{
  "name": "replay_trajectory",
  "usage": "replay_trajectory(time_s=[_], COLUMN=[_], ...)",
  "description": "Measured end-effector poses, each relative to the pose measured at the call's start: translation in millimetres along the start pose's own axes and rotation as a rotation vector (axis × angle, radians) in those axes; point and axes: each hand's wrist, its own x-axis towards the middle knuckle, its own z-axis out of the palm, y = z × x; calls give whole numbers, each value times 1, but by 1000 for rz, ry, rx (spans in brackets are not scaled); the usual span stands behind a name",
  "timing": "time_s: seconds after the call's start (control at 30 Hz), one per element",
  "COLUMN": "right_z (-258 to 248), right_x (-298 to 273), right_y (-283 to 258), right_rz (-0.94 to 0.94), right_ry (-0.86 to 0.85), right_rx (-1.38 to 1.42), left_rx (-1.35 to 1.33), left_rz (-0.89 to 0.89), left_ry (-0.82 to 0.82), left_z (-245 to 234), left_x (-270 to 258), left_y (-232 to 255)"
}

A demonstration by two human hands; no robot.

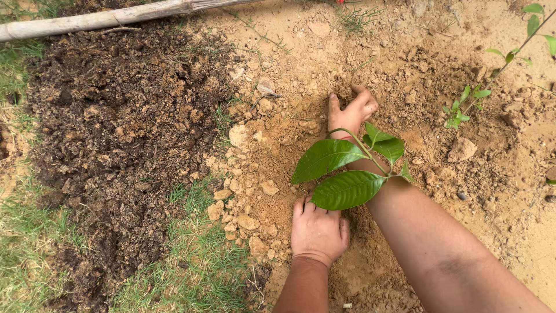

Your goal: The person plants a tree by digging a hole in the soil with their hands, placing the plant, and then pouring water from a bucket using a metal cup.

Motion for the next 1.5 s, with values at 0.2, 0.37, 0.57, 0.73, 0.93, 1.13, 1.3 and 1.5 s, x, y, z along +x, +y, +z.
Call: replay_trajectory(time_s=[0.2,0.37,0.57,0.73,0.93,1.13,1.3,1.5], right_z=[-38,-48,-65,-52,-36,-31,-56,-41], right_x=[12,58,40,-15,-36,12,23,5], right_y=[-45,-61,4,74,96,26,-3,8], right_rz=[-1005,-981,-442,-383,-682,-888,-874,-372], right_ry=[-581,-670,-402,-391,-652,-699,-709,-481], right_rx=[-406,-812,-722,-559,-502,-529,-875,-604], left_rx=[-19,9,-19,-83,-54,-28,-1,-18], left_rz=[-24,-7,-18,-54,-40,-14,-14,-21], left_ry=[-111,-59,-49,-170,-137,-34,-65,-98], left_z=[-5,-9,-10,-12,-5,-1,-1,-3], left_x=[1,1,3,3,1,0,2,1], left_y=[2,1,2,2,0,-2,0,1])
